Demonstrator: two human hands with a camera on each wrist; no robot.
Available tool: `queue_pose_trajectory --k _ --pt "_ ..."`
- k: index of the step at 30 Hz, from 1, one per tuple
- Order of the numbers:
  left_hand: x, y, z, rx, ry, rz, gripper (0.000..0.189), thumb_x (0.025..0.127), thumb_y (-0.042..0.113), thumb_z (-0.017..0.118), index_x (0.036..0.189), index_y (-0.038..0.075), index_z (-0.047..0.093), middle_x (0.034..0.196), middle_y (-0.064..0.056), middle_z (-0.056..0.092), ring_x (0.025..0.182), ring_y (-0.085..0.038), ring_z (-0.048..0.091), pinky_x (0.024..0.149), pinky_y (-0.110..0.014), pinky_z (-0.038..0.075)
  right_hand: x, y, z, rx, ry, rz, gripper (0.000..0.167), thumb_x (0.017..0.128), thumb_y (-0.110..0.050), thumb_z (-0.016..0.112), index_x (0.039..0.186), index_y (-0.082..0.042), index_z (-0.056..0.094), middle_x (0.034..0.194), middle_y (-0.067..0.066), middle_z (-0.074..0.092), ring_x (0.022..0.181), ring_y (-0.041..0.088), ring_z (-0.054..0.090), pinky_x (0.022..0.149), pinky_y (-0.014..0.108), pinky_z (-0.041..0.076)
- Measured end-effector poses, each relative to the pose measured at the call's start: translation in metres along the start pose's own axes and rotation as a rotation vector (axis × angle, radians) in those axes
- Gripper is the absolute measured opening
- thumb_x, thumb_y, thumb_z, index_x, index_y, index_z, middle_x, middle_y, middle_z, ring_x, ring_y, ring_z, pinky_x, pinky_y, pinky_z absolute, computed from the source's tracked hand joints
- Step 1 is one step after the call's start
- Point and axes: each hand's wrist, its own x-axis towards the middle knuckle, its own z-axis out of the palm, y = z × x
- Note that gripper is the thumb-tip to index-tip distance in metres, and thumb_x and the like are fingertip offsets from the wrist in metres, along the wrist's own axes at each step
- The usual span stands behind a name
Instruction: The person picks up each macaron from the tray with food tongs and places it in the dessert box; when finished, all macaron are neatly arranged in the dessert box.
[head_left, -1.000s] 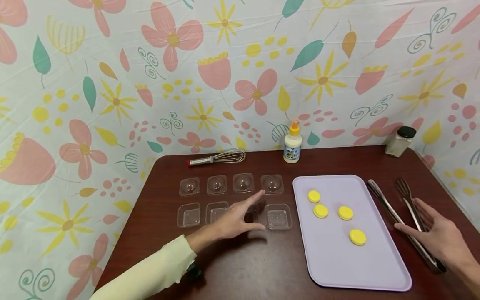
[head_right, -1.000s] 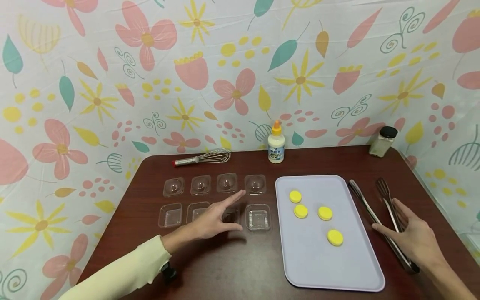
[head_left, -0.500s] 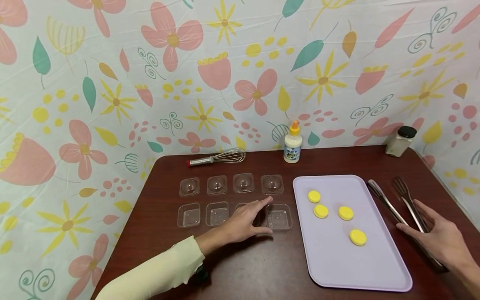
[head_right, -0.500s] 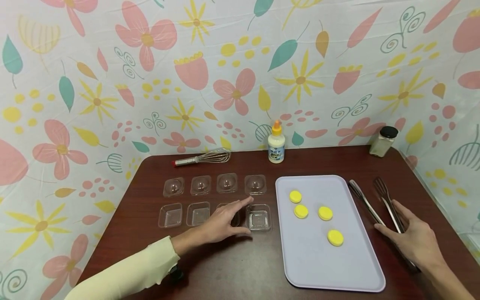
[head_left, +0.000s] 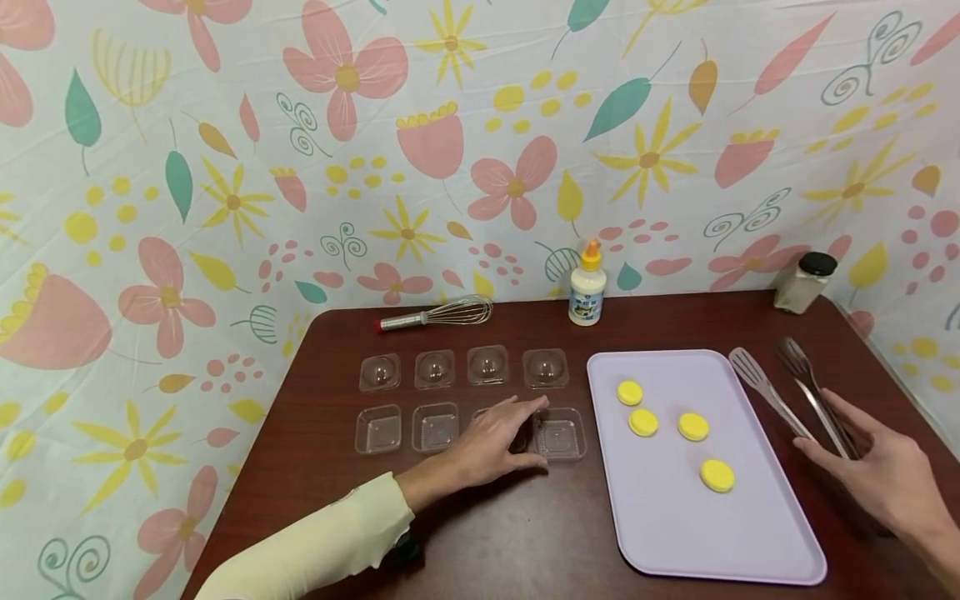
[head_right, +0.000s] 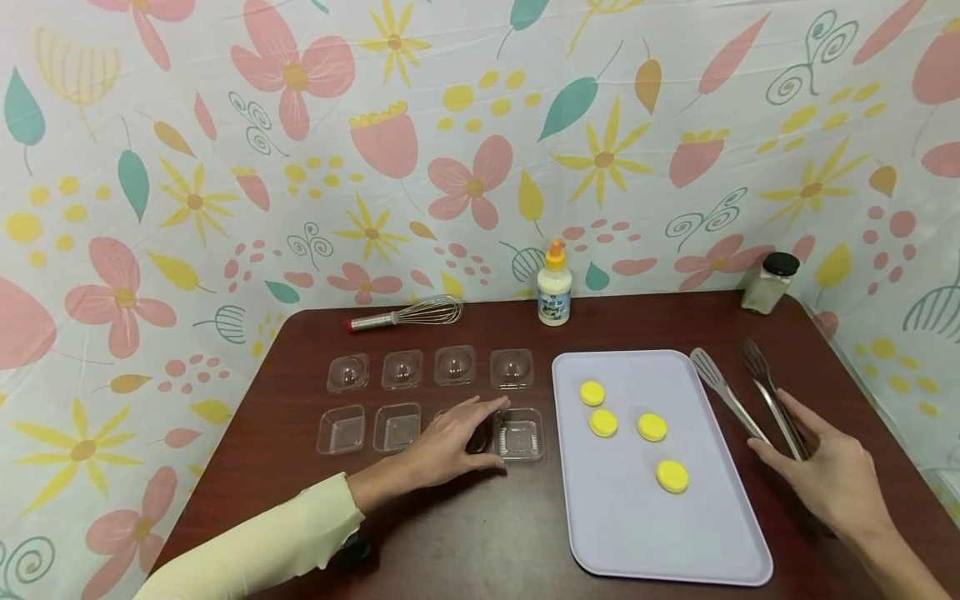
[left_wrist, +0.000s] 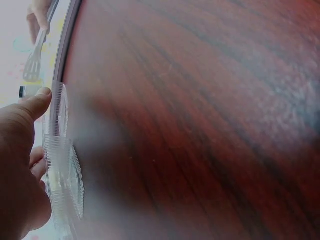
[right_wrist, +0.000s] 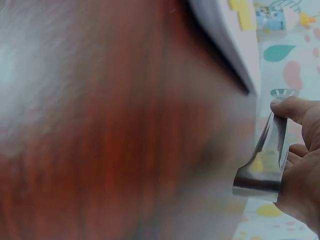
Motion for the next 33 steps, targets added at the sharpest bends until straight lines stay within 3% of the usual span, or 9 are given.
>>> queue_pose_trajectory --k 3,5,9,16,21,26,33 --pt "0.001 0.0 0.002 0.005 0.003 0.019 0.092 0.087 0.041 0.09 0.158 0.003 0.046 0.148 -0.01 0.063 0.142 -0.021 0.055 0.125 -0.043 0.031 0.0 -0.009 -0.001 0.021 -0.013 -0.017 0.086 0.087 -0.018 0.089 0.157 0.006 0.045 0.107 0.041 0.068 0.069 -0.011 0.043 0.05 0.014 0.038" --pt "0.001 -0.001 0.002 0.008 0.003 0.021 0.091 0.087 0.04 0.089 0.158 0.002 0.046 0.148 -0.01 0.063 0.141 -0.021 0.055 0.126 -0.043 0.031 -0.001 -0.017 -0.002 0.03 -0.029 -0.036 0.085 0.087 -0.017 0.089 0.157 0.004 0.046 0.114 0.043 0.065 0.07 -0.012 0.044 0.049 0.016 0.041" --pt "0.001 -0.001 0.002 0.011 0.0 0.019 0.091 0.088 0.04 0.089 0.158 0.003 0.046 0.148 -0.009 0.063 0.141 -0.021 0.055 0.126 -0.043 0.03 -0.003 -0.034 -0.004 0.041 -0.058 -0.099 0.081 0.086 -0.012 0.09 0.156 0.001 0.05 0.106 0.038 0.067 0.064 -0.002 0.044 0.048 0.021 0.039" --pt "0.0 -0.002 0.003 0.01 0.003 0.028 0.09 0.088 0.041 0.089 0.158 0.003 0.046 0.148 -0.008 0.063 0.14 -0.02 0.056 0.126 -0.042 0.03 -0.004 -0.053 0.0 0.079 -0.083 -0.234 0.077 0.075 -0.006 0.096 0.145 0.001 0.063 0.109 0.036 0.07 0.071 0.001 0.045 0.054 0.016 0.035" --pt "0.0 -0.003 0.004 0.021 0.001 0.03 0.091 0.088 0.043 0.088 0.158 0.003 0.046 0.148 -0.007 0.063 0.14 -0.02 0.056 0.125 -0.041 0.032 -0.005 -0.06 0.002 0.072 -0.106 -0.277 0.072 0.074 -0.006 0.096 0.139 0.001 0.068 0.09 0.019 0.073 0.068 0.003 0.043 0.053 0.018 0.033" --pt "0.001 -0.003 0.003 0.032 -0.003 0.027 0.091 0.088 0.044 0.088 0.159 0.005 0.046 0.148 -0.006 0.063 0.141 -0.02 0.055 0.124 -0.041 0.033 -0.004 -0.066 0.004 0.031 -0.136 -0.29 0.065 0.075 -0.008 0.096 0.134 0.001 0.071 0.086 0.011 0.071 0.067 0.005 0.042 0.053 0.021 0.032" --pt "0.002 -0.002 0.001 0.041 -0.006 0.028 0.09 0.088 0.044 0.088 0.159 0.006 0.047 0.148 -0.006 0.063 0.141 -0.021 0.055 0.123 -0.042 0.036 0.0 -0.07 0.008 0.041 -0.184 -0.346 0.061 0.072 -0.006 0.097 0.129 -0.001 0.075 0.104 0.023 0.076 0.075 0.006 0.048 0.057 0.017 0.034"
